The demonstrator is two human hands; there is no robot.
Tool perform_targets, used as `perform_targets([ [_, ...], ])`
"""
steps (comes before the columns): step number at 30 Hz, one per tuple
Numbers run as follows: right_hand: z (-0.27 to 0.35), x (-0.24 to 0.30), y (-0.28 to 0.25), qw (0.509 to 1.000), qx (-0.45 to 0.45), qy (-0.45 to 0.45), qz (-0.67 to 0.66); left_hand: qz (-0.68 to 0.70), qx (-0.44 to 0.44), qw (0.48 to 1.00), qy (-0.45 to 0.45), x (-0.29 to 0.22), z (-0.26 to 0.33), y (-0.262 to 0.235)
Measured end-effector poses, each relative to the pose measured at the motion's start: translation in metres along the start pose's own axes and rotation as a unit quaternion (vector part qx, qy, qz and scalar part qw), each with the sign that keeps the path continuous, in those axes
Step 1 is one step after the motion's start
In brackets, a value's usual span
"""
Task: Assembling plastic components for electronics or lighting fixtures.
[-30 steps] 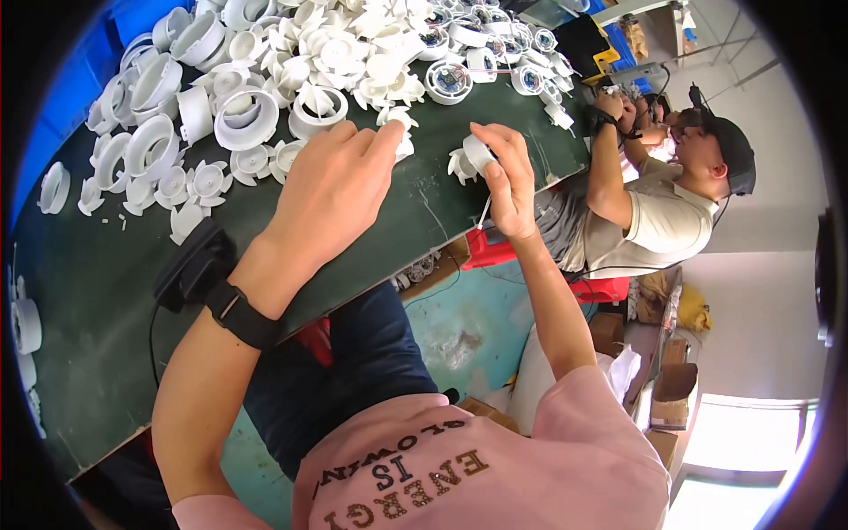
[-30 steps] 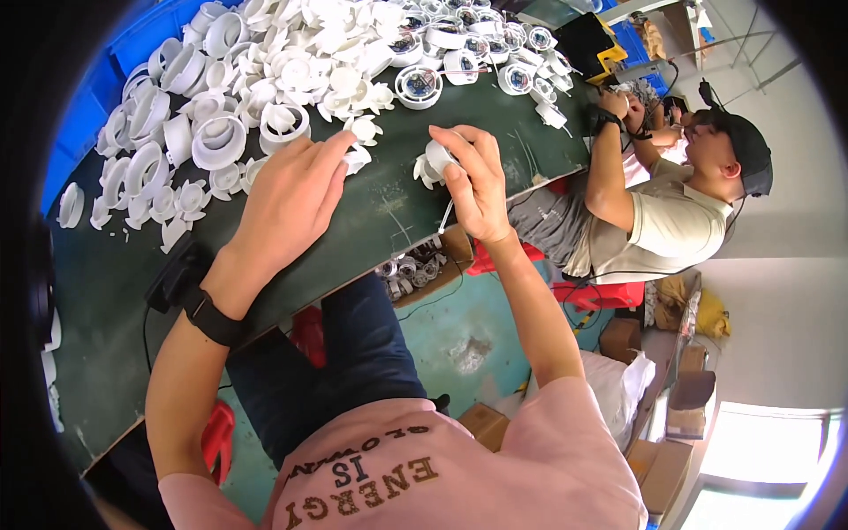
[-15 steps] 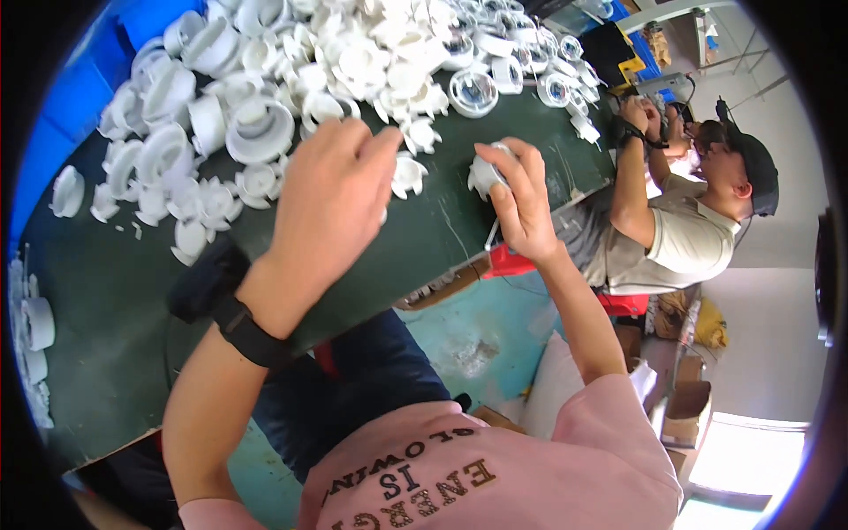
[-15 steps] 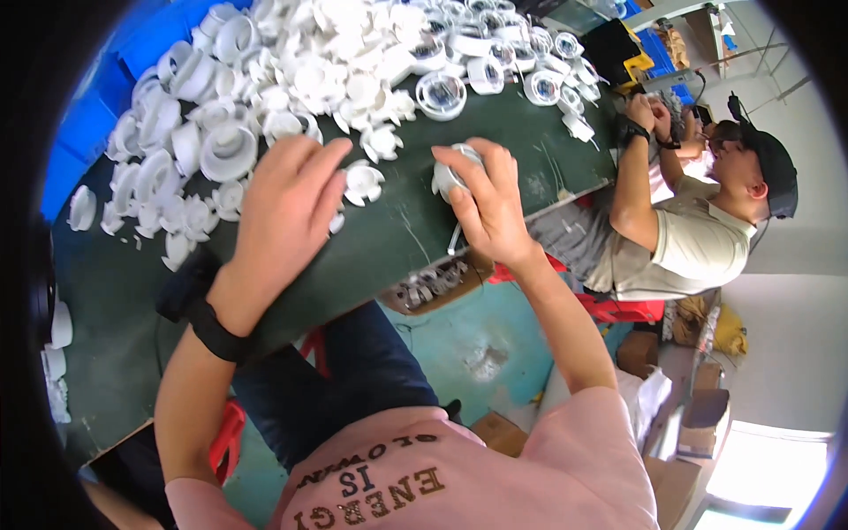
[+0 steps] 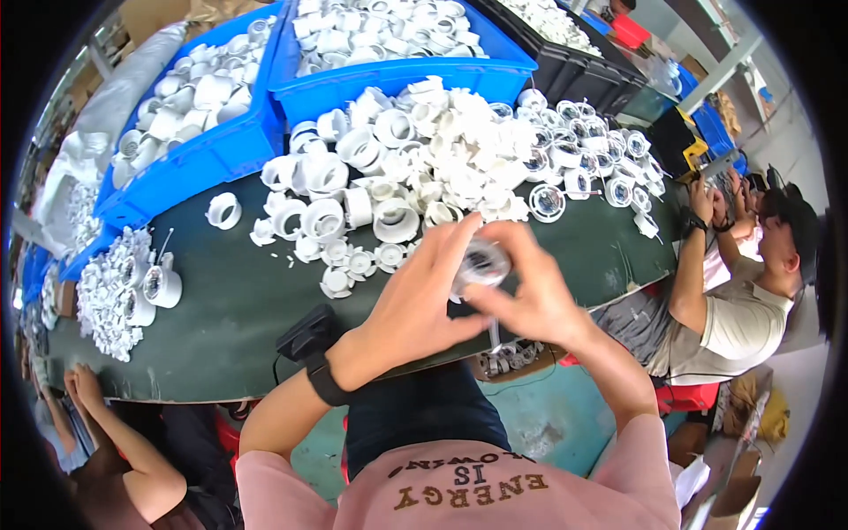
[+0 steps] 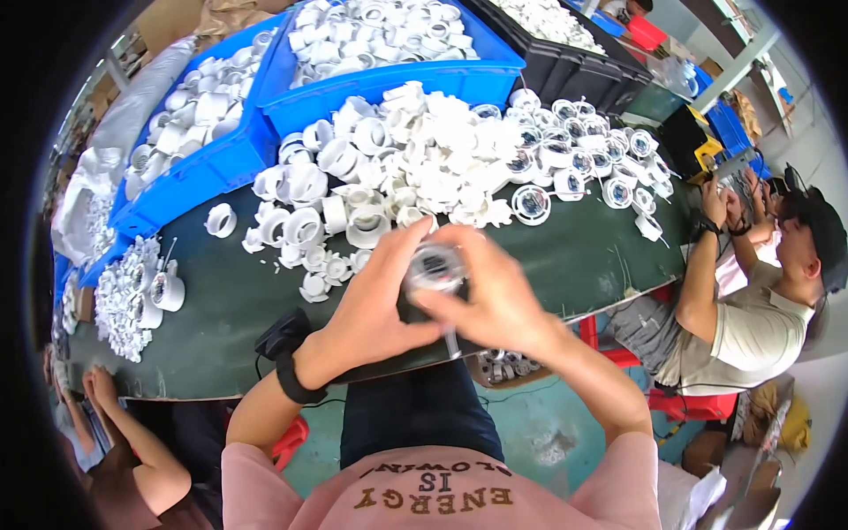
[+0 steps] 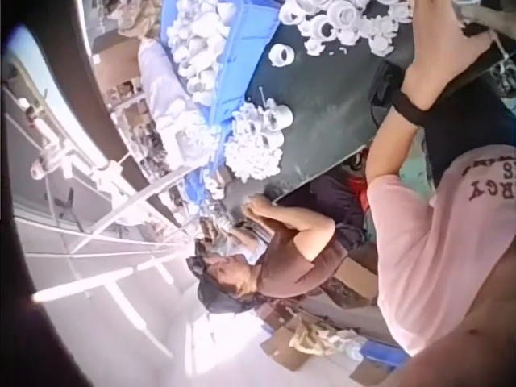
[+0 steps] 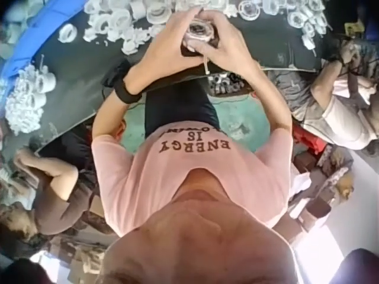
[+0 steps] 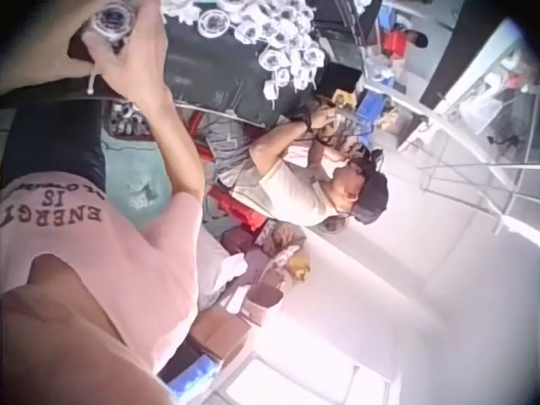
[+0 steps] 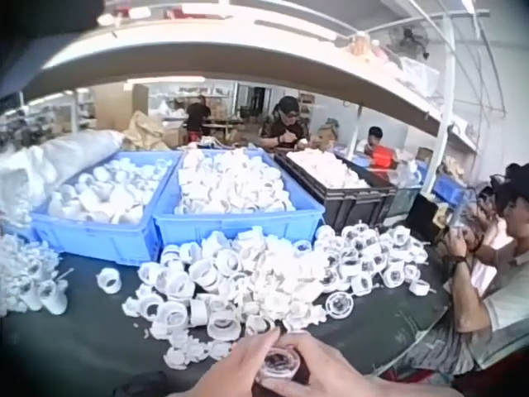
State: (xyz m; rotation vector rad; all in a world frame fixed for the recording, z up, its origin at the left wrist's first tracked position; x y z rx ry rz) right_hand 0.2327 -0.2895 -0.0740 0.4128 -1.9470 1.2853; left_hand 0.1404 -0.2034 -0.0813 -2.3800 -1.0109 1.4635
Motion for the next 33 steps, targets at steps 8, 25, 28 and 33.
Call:
perform_targets([
  [8,-0.127,0.040,0.050,0.972,-0.008,-0.151,0.181,0.260,-0.173,0.913,-0.261,0.037,0.085,-0.072],
  [25,-0.003,0.035,0.091,0.898,0.283,0.118,-0.315,0.347,-0.249,0.848,-0.313,0.031,0.108,-0.067],
  [28,0.010,0.040,0.088,0.917,0.239,0.118,-0.298,0.284,-0.286,0.865,-0.298,0.032,0.108,-0.060],
  [33,0.024,0.025,0.073,0.943,0.117,0.087,-0.300,0.287,-0.244,0.866,-0.328,0.032,0.108,-0.040],
])
Point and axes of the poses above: each hand's wrist, its own z-axis away from the middle knuckle, its own y-axis out of the palm, x = y × z, the point moved 7 cm from there along -z, towards the middle knuckle, and after that the axes turned 2 degrees about y, right-handed, at the moved point
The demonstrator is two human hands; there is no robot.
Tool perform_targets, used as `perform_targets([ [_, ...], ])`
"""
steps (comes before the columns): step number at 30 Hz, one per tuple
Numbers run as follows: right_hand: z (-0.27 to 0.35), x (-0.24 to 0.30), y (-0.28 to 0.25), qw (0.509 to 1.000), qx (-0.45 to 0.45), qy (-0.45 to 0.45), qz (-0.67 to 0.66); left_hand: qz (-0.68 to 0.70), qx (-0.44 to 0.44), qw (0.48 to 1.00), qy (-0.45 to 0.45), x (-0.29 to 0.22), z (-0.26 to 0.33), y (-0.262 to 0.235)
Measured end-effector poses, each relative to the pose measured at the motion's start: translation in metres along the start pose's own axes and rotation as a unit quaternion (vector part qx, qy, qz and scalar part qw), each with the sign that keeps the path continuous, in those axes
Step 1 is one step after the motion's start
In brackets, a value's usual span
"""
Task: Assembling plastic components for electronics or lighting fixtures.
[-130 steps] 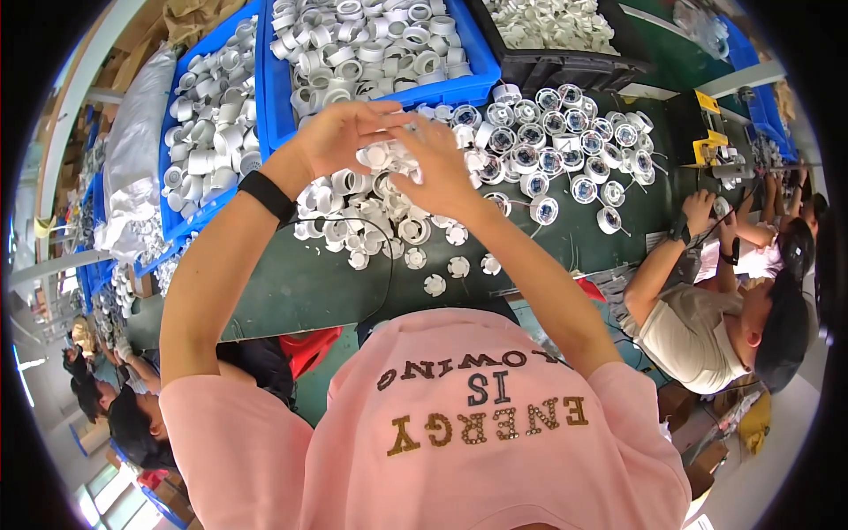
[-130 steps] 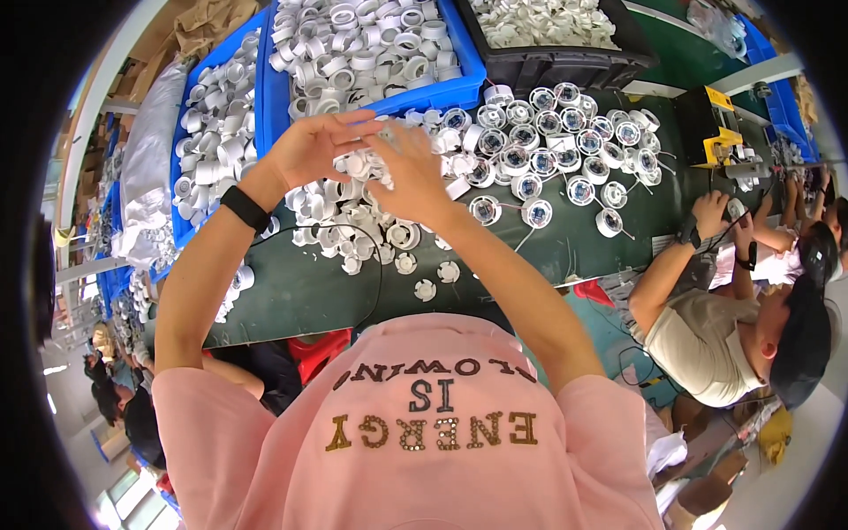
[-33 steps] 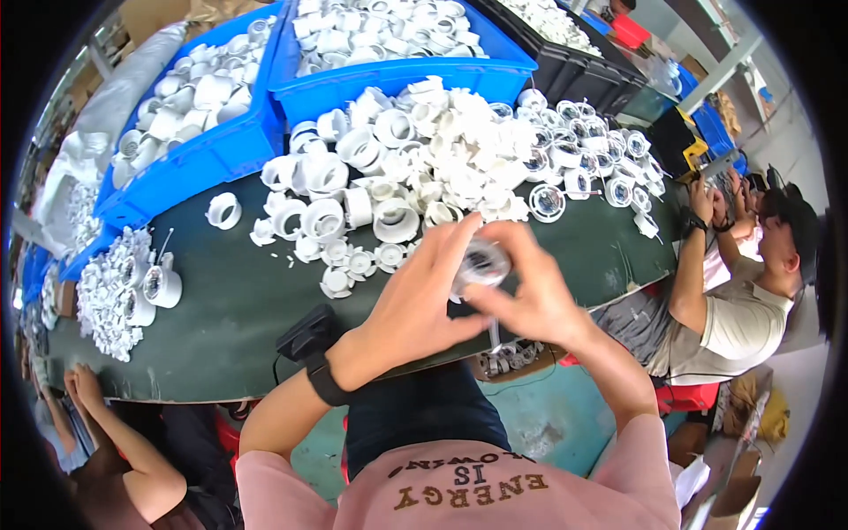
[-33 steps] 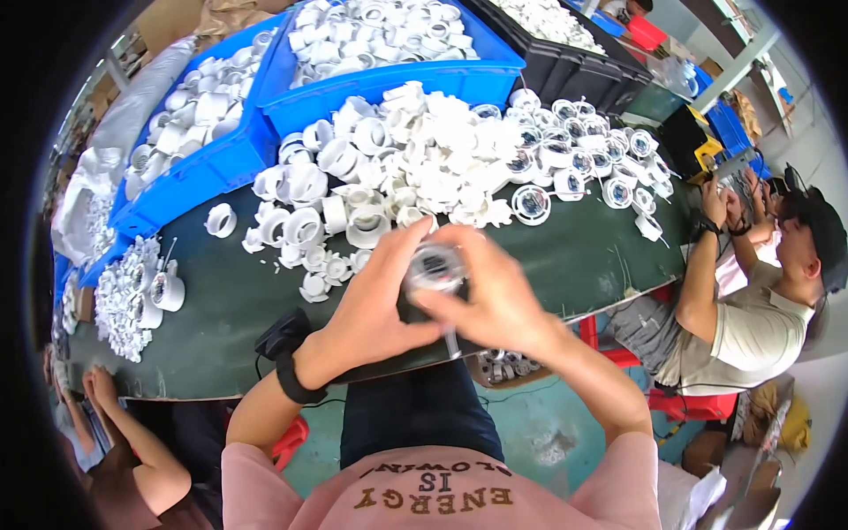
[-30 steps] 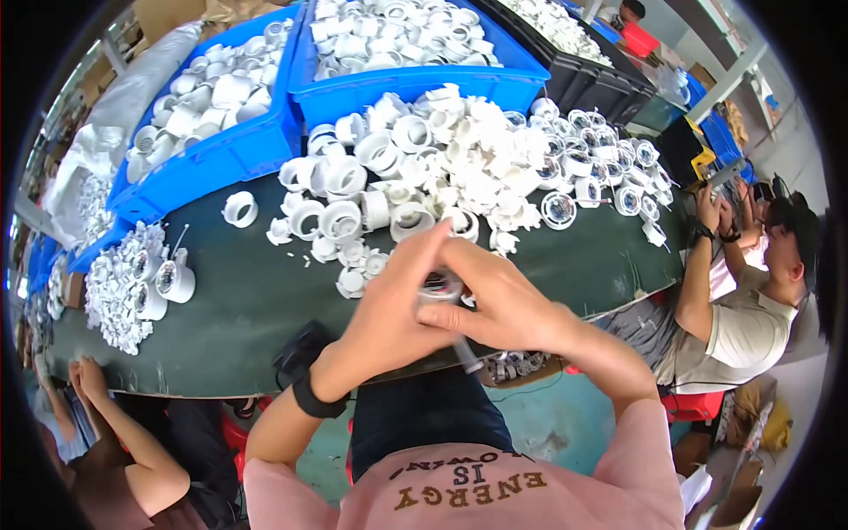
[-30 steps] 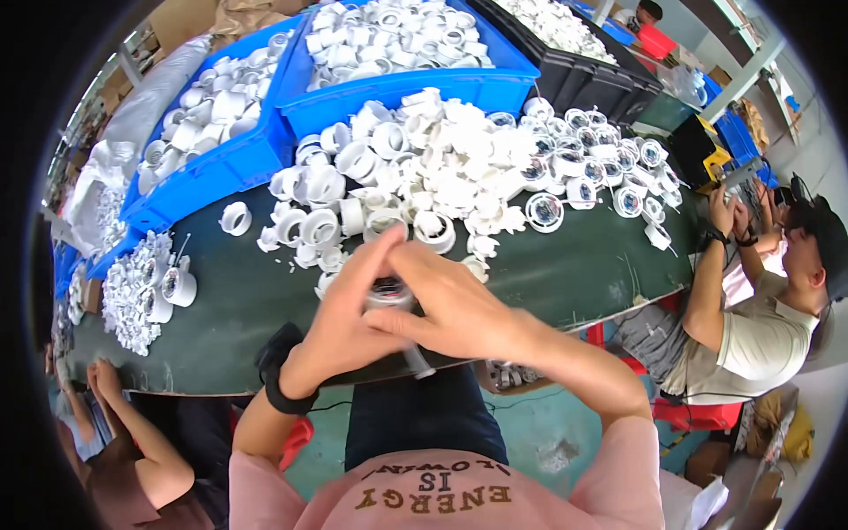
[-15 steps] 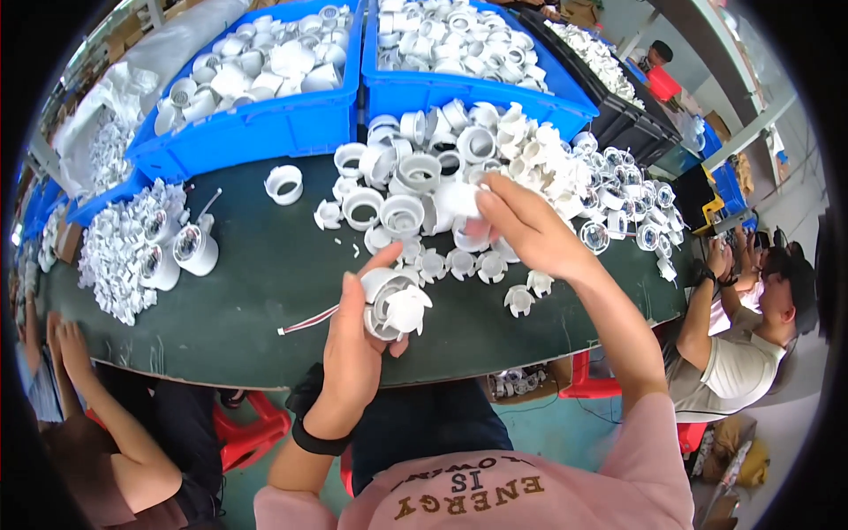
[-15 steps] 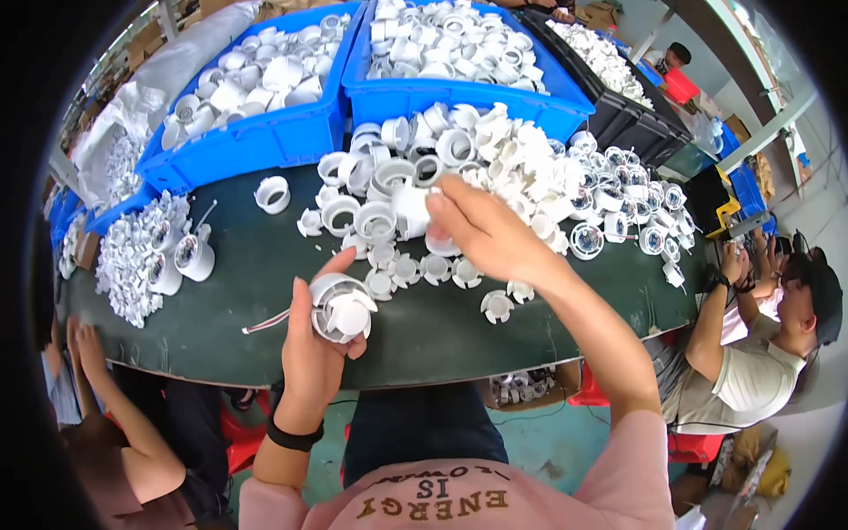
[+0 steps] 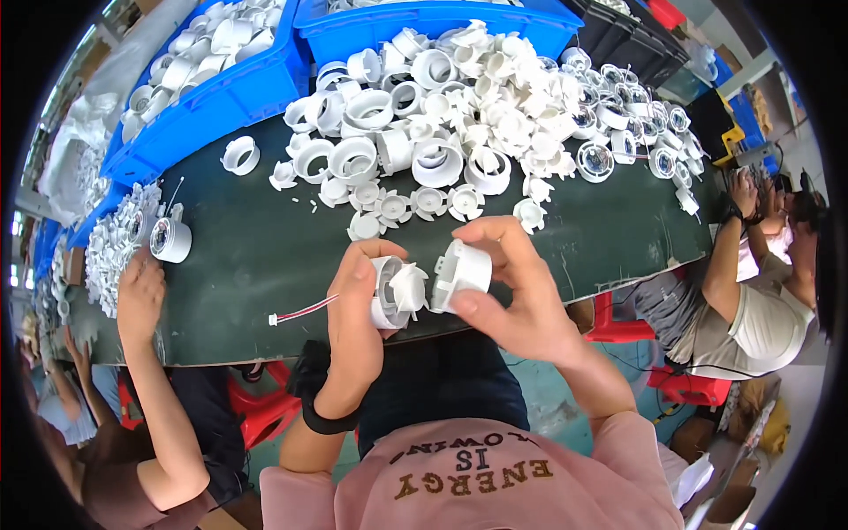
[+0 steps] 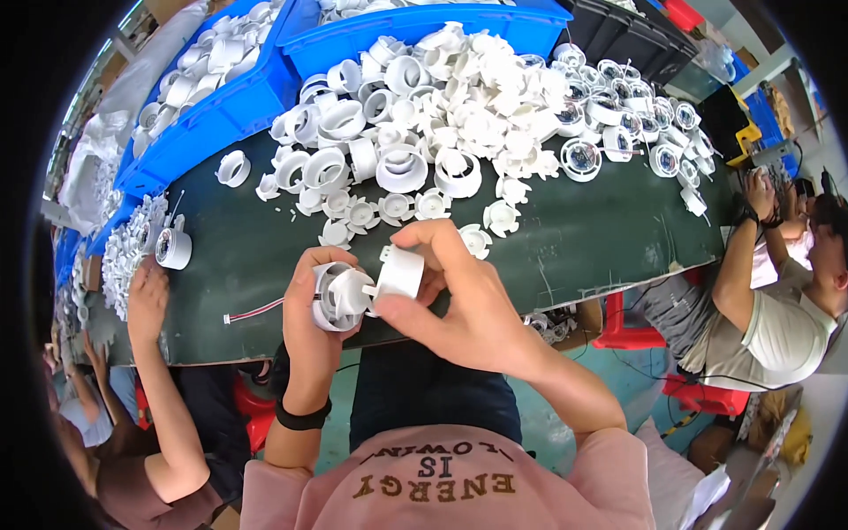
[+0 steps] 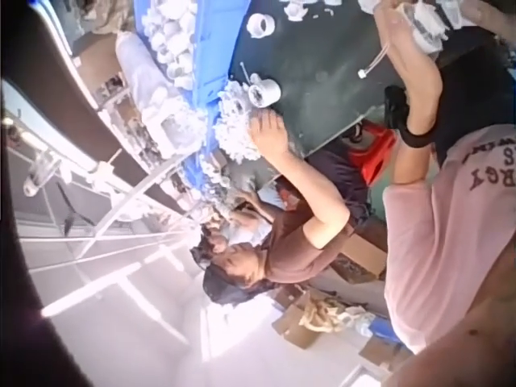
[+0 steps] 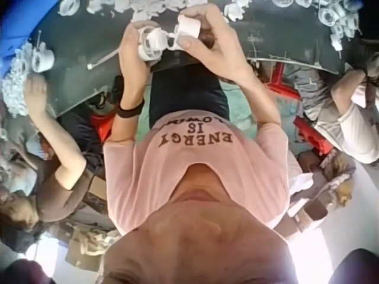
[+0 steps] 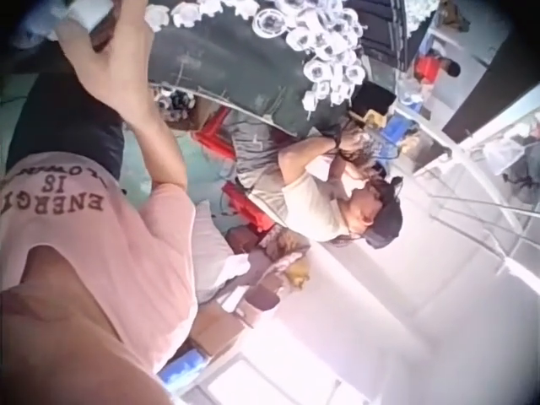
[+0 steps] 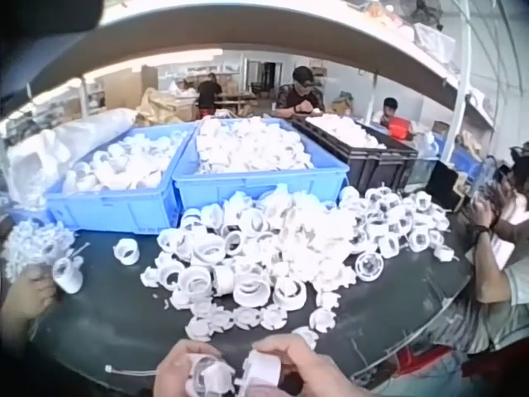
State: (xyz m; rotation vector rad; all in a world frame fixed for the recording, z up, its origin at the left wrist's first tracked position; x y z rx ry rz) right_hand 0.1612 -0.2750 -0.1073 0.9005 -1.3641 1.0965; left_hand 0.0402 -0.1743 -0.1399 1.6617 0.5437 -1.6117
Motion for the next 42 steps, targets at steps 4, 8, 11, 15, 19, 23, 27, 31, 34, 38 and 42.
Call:
perform_targets([
  [4,0.008,-0.002,-0.003,0.999,-0.028,-0.031,0.027,-0.009,0.000,1.000,-0.014,0.007,0.002,0.011],
  [8,0.012,0.004,0.003,0.992,-0.057,-0.083,0.082,-0.109,0.010,0.992,0.070,-0.007,0.008,0.032],
  [11,0.018,0.004,-0.002,0.990,-0.073,-0.103,0.056,-0.106,0.009,0.991,0.080,-0.008,0.006,0.033],
  [15,0.024,-0.008,-0.014,0.991,-0.099,-0.080,-0.045,-0.100,0.003,0.991,0.089,-0.008,0.003,0.038],
  [19,0.026,-0.004,-0.021,0.993,-0.086,-0.059,0.047,-0.126,0.008,0.986,0.107,-0.009,0.002,0.040],
  [23,0.031,-0.004,-0.034,0.974,-0.184,-0.118,-0.067,-0.130,0.003,0.987,0.097,-0.006,0.002,0.043],
  [27,0.012,0.017,-0.039,0.920,-0.283,-0.255,-0.096,-0.162,0.061,0.975,0.142,0.000,0.007,0.062],
  [31,-0.004,0.014,-0.027,0.910,-0.304,-0.269,-0.088,-0.161,0.060,0.977,0.127,-0.001,0.011,0.068],
  [34,-0.001,0.012,-0.023,0.919,-0.271,-0.258,-0.126,-0.164,0.055,0.973,0.150,-0.001,0.015,0.071],
  [38,-0.005,0.021,-0.025,0.916,-0.257,-0.288,-0.110,-0.147,0.068,0.977,0.141,-0.006,0.012,0.070],
  [42,0.013,0.031,-0.037,0.914,-0.297,-0.276,-0.007,-0.123,0.021,0.984,0.128,-0.003,0.004,0.056],
])
Point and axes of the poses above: each hand's wrist, its own z-axis away from the middle knuckle, its own y-axis out of the palm, x = y × z, the point moved 7 cm from there along -z, towards the middle knuckle, and after that the axes turned 2 degrees about y, right-handed, at the moved point
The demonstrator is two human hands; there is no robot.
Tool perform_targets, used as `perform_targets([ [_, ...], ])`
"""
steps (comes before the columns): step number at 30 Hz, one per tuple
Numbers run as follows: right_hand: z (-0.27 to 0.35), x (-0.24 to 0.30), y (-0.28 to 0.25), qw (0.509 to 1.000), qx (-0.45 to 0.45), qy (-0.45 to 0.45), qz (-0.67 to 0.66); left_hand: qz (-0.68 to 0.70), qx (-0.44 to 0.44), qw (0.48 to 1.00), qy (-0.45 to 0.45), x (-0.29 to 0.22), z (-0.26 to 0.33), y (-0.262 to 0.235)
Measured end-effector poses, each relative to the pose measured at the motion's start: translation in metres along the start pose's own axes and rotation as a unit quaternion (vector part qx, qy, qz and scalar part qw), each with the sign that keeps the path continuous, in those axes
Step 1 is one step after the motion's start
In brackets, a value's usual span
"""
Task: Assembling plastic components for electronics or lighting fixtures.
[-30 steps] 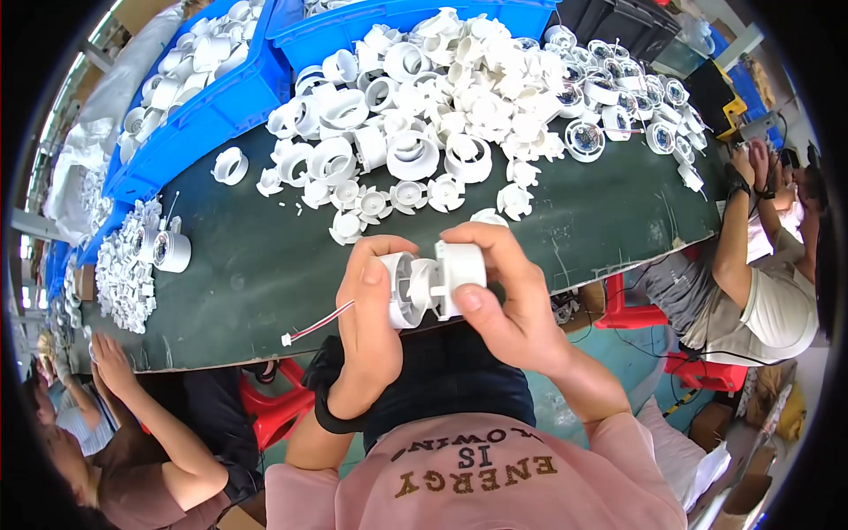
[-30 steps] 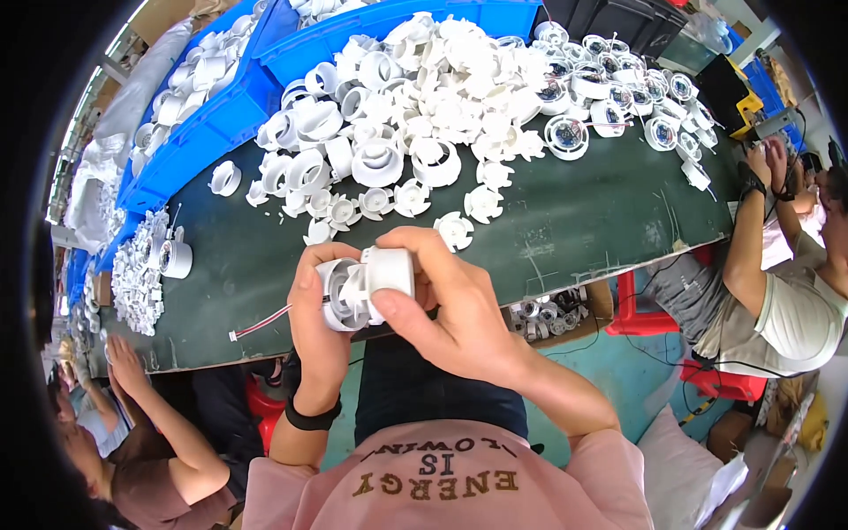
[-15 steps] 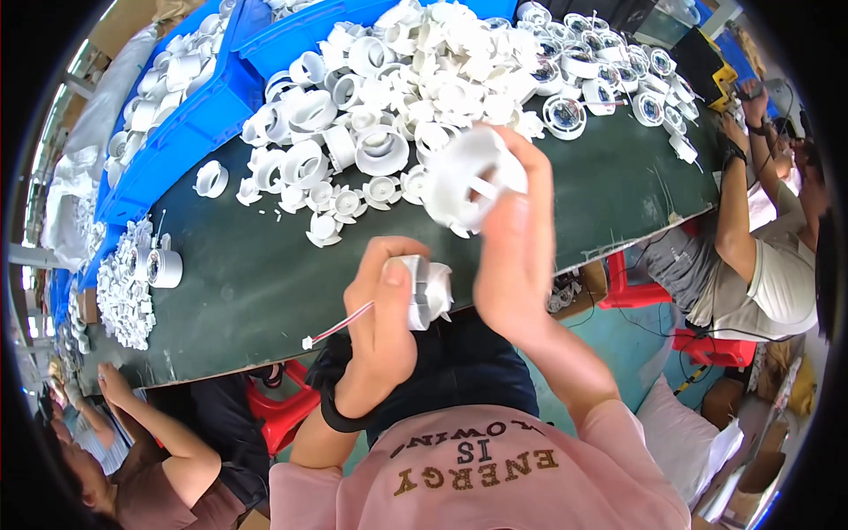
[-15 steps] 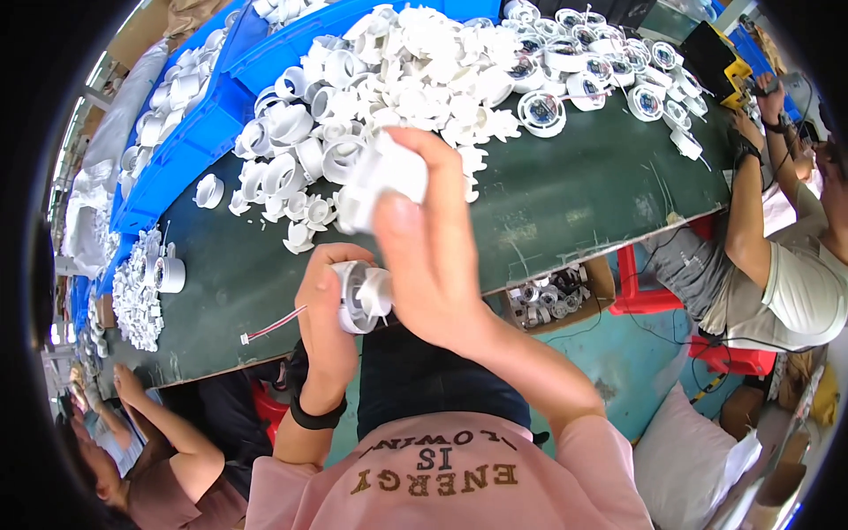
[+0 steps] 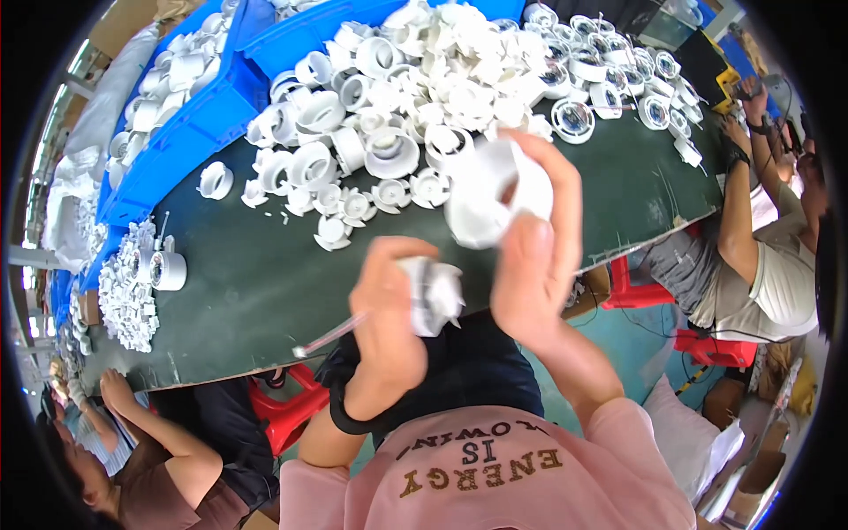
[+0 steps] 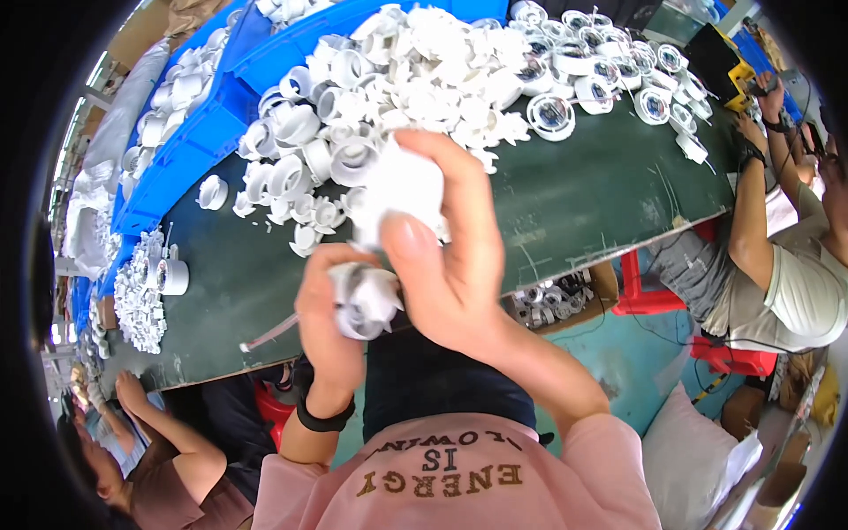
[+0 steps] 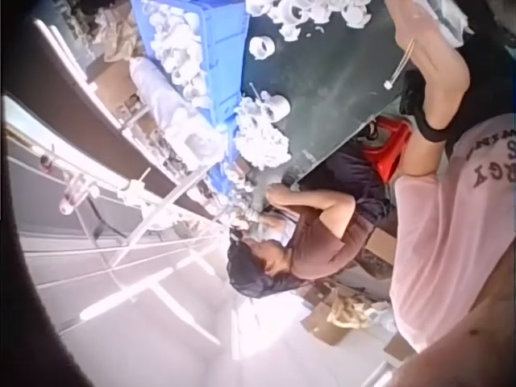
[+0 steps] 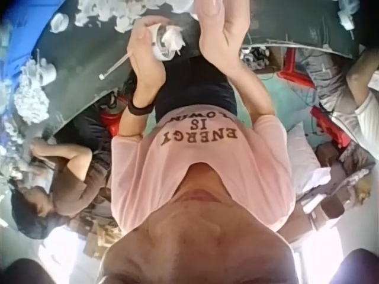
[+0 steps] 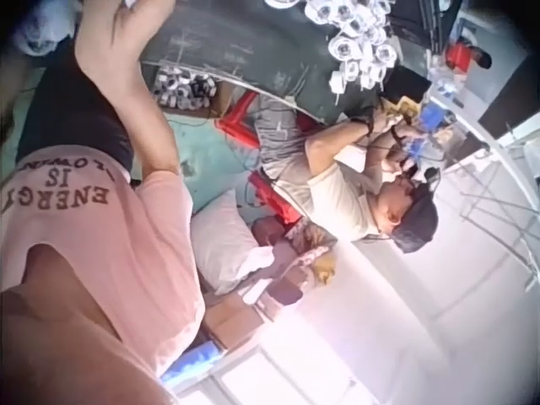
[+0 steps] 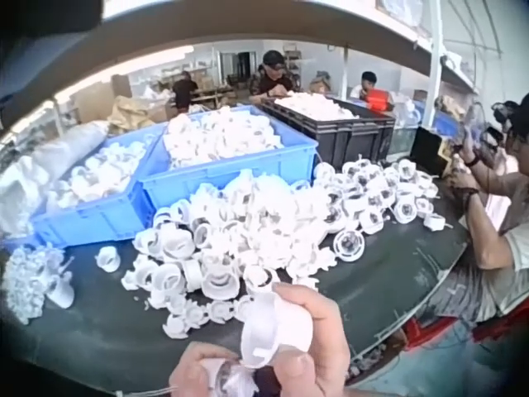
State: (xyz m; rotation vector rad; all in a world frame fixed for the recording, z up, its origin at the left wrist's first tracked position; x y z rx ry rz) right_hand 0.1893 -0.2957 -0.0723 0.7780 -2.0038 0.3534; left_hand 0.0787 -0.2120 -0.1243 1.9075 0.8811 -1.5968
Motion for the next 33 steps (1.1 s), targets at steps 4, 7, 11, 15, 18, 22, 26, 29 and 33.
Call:
perform_targets([
  [4,0.029,-0.014,0.005,0.968,0.210,0.043,0.129,0.014,-0.039,0.999,-0.034,0.011,-0.009,-0.023],
  [7,0.035,-0.016,0.017,0.961,0.240,0.049,0.130,-0.043,-0.028,0.999,0.002,0.003,-0.006,-0.024],
  [11,0.038,-0.015,0.018,0.972,0.212,0.049,0.083,-0.052,0.007,0.998,0.033,-0.006,-0.002,-0.015],
  [15,0.044,-0.021,0.017,0.966,0.209,0.126,0.086,-0.062,-0.004,0.996,0.065,-0.009,0.001,-0.016],
  [18,0.043,-0.016,0.015,0.970,0.199,0.075,0.115,-0.064,-0.003,0.995,0.071,-0.011,0.002,-0.018],
  [22,0.043,-0.015,0.017,0.974,0.192,0.045,0.116,-0.068,0.004,0.994,0.085,-0.013,0.002,-0.016],
  [26,0.044,-0.015,0.019,0.969,0.206,0.021,0.133,-0.092,0.014,0.990,0.110,-0.015,0.003,-0.012],
  [29,0.048,-0.015,0.017,0.974,0.176,-0.038,0.140,-0.091,0.009,0.989,0.116,-0.015,0.006,-0.008],
  [33,0.054,-0.010,0.013,0.982,0.149,-0.039,0.107,-0.107,0.025,0.986,0.123,-0.021,0.013,-0.004],
])
Point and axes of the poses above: each hand's wrist, its own z-axis away from the middle knuckle, its own y-axis out of the palm, x = y × z, the point moved 7 cm from there along -z, towards the middle knuckle, and after that the axes turned 2 degrees about y, right-handed, at the moved point
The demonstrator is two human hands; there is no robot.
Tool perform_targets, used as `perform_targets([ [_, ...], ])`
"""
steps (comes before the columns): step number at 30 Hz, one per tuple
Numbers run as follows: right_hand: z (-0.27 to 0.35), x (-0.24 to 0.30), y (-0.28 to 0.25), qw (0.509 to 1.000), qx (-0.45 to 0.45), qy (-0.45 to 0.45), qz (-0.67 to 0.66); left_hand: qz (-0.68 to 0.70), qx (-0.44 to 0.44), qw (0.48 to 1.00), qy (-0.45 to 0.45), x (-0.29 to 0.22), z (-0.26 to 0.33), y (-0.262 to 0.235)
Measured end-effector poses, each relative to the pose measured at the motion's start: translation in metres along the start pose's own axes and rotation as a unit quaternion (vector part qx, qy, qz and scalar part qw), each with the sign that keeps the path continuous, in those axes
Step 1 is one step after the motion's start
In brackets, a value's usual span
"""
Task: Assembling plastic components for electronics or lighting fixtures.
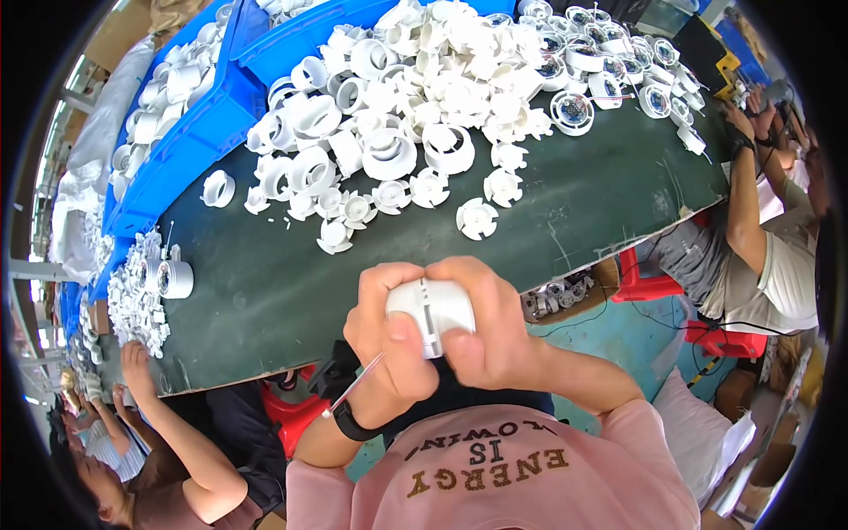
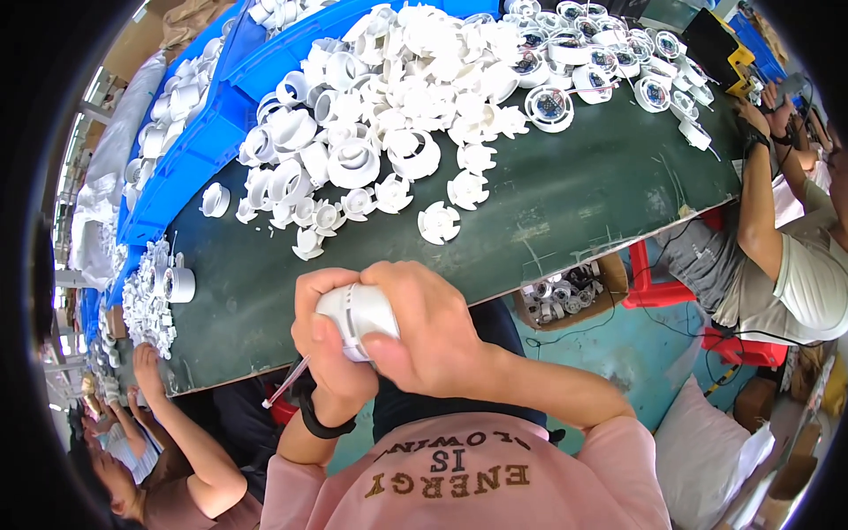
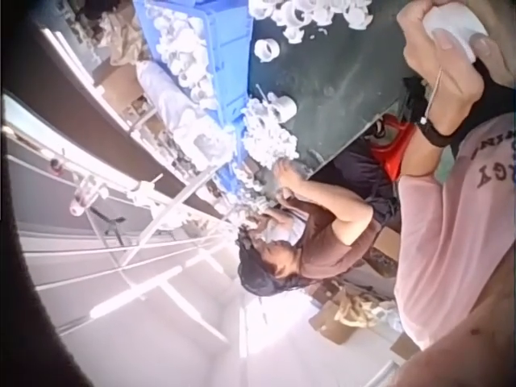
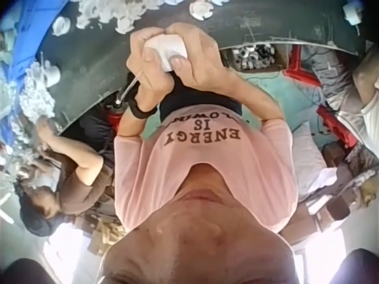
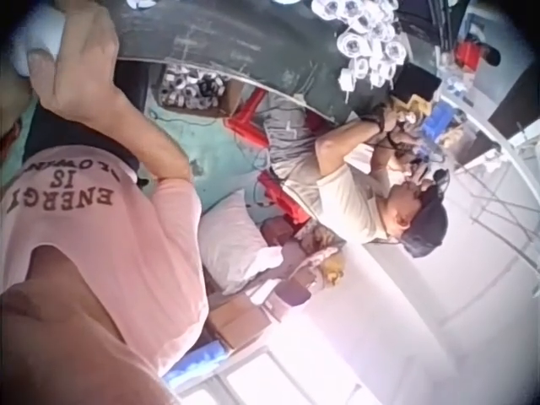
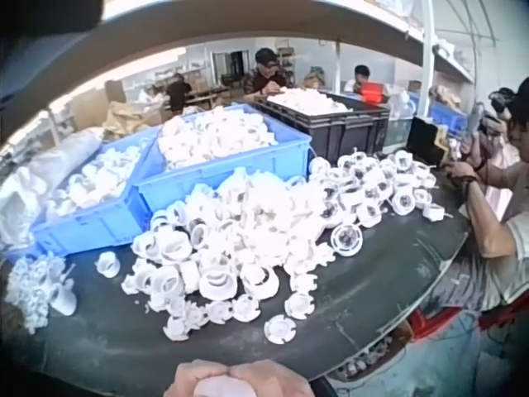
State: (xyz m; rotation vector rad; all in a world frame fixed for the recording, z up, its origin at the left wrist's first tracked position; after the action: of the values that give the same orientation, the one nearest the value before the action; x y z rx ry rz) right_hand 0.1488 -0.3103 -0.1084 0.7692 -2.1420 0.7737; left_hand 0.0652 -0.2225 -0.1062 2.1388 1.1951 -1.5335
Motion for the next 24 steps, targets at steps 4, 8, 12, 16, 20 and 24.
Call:
perform_targets([
  [4,-0.009,0.004,0.007,0.995,0.056,-0.039,0.074,-0.004,0.013,1.000,-0.009,0.001,-0.004,-0.009],
  [8,-0.037,-0.017,0.017,0.973,0.163,0.081,0.140,0.040,0.054,0.997,-0.035,0.027,-0.034,-0.014],
  [12,-0.040,0.001,0.018,0.992,0.085,0.075,0.063,0.017,0.026,0.981,-0.191,0.038,-0.041,-0.030],
  [16,-0.045,-0.025,0.024,0.977,-0.010,0.179,-0.114,0.012,0.291,0.956,-0.042,0.001,-0.043,-0.020],
  [20,-0.072,-0.052,0.029,0.957,-0.077,0.168,-0.225,-0.051,0.372,0.925,-0.056,0.016,-0.106,-0.050],
  [24,-0.077,-0.053,0.024,0.945,-0.056,0.216,-0.240,-0.374,-0.137,0.898,0.190,0.057,-0.247,-0.176],
])
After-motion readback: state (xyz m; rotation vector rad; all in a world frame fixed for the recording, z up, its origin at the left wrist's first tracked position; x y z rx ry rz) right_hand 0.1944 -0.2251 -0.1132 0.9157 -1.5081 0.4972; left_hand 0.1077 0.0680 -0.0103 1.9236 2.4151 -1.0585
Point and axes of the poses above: each hand's wrist, its own z-axis away from the middle knuckle, its own y-axis out of the palm, x = y × z, the point moved 7 cm from there along -z, towards the middle knuckle, and after that the axes turned 2 degrees about y, right-handed, at the moved point
